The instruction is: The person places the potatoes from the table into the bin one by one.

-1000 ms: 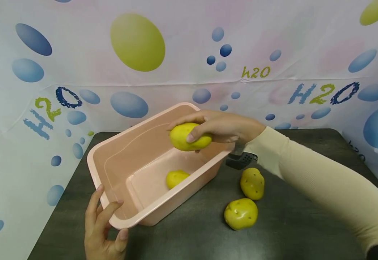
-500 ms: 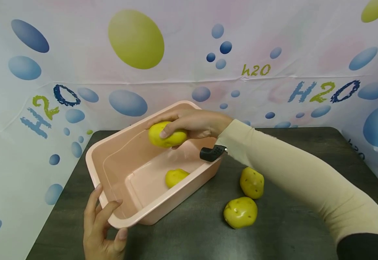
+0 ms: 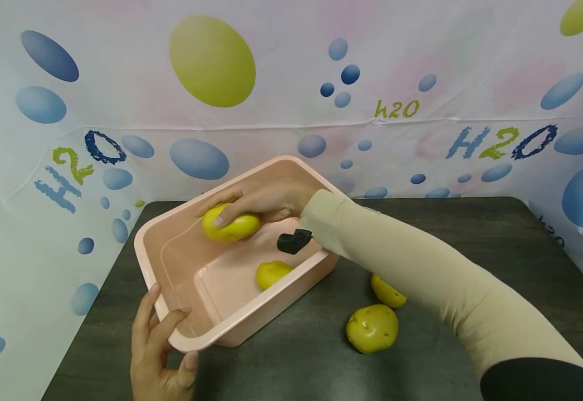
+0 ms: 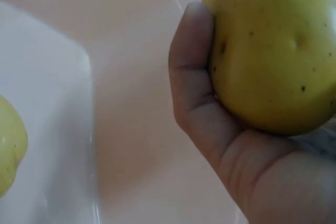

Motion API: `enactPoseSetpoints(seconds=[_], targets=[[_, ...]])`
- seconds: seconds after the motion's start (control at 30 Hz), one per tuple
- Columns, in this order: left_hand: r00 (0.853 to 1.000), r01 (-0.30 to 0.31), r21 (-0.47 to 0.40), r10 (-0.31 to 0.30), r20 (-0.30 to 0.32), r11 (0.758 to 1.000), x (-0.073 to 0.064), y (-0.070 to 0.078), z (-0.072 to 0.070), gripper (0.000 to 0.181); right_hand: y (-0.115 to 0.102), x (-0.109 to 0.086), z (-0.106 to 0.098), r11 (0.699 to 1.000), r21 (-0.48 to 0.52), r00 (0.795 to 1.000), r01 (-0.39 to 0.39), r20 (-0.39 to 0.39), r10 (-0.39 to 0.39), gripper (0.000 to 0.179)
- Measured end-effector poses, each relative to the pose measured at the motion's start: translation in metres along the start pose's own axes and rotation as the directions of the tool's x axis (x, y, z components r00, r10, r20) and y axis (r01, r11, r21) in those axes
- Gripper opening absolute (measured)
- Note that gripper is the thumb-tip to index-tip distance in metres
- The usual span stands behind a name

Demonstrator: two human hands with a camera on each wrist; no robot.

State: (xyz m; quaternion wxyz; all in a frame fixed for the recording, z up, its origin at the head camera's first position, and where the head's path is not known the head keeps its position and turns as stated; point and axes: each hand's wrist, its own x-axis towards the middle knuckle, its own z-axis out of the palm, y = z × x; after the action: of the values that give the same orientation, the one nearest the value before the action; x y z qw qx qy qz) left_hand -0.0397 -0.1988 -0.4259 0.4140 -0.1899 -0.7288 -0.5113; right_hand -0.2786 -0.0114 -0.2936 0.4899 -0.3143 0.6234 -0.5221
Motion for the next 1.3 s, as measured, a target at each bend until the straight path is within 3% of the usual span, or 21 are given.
enactPoseSetpoints(seconds=[0.3,0.67,0.93,1.13,1.3], targets=[[0.999,0.02,-0.002,-0.02,0.026,1.0,0.0,-0.001,-0.002,0.047,0.008,0.026,0.016,0.997,-0.003,0.997,-0.073,0.019,0.073,0.054],[0.999,0.034,0.015,-0.035,0.035,0.999,0.0,-0.001,-0.003,0.045,0.006,0.041,0.03,0.989,0.002,0.988,-0.15,0.044,0.15,0.05],[0.997,0.069,0.042,-0.071,0.04,0.997,-0.001,0.001,-0.003,0.043,0.008,0.035,0.025,0.97,-0.175,0.985,-0.168,0.012,0.172,0.052],[0.999,0.023,0.011,-0.023,0.024,1.0,0.0,-0.002,-0.001,0.047,0.007,0.032,0.021,0.98,-0.11,0.986,-0.168,0.004,0.169,0.053],[1.0,0.009,-0.005,-0.009,0.021,1.0,0.0,-0.002,0.0,0.048,0.006,0.029,0.019,0.979,-0.114,0.986,-0.167,-0.018,0.166,0.048]])
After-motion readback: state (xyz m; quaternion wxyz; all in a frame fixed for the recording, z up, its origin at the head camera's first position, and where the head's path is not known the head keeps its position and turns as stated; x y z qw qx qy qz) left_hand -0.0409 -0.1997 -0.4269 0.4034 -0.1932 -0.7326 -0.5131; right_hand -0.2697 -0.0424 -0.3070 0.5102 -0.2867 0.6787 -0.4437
